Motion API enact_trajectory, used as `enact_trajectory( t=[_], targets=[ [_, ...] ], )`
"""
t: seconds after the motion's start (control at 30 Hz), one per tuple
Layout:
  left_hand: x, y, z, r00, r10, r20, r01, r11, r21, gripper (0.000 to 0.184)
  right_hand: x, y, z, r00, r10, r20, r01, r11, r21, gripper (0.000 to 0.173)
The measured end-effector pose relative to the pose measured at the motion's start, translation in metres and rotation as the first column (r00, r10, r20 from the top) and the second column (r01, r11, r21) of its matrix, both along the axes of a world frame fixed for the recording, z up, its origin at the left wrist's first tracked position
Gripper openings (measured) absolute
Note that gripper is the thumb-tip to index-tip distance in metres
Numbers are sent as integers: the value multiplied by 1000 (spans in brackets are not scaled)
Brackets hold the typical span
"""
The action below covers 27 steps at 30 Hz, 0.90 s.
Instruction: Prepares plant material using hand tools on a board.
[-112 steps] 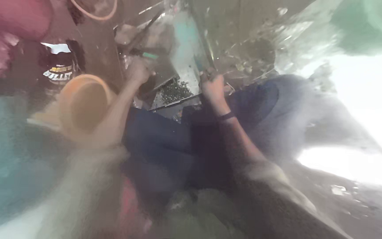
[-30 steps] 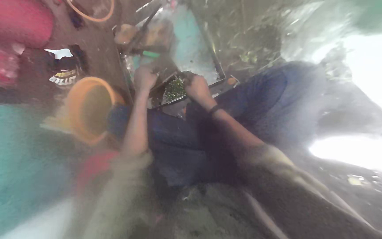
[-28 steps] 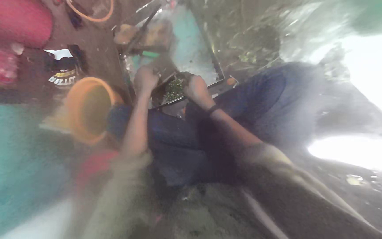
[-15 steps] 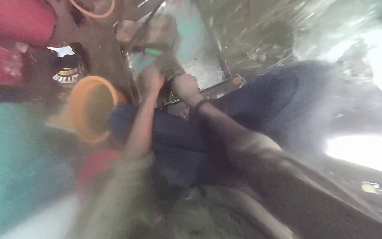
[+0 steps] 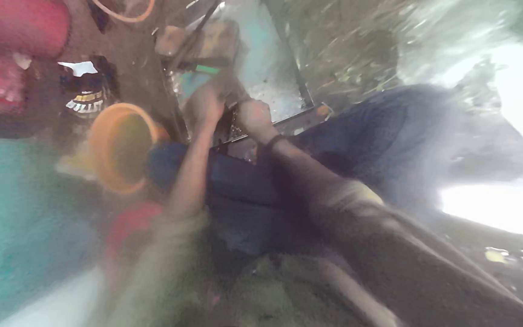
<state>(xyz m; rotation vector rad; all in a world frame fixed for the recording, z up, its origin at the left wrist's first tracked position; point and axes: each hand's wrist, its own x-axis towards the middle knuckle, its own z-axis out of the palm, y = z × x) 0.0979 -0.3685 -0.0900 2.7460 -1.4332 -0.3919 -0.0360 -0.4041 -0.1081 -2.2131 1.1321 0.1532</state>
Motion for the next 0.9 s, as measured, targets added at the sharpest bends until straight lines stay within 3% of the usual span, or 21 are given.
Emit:
enact_trajectory(
  t=[0.27,0.43,0.9],
  targets=[
    [1,3,-5,999,15,49,-15,1000,1,30,1,1,5,1000,9,-20,-8,999,44,23],
    [-2,2,-2,997,35,63,-36,999,18,25,-5,-2,6,999,-49,-5,49,999,-6,26],
    [-8,-1,-1,996,-1,84,-3,999,47,28,4,13,-3,999,17,-42,-21,996,-84,29]
  ],
)
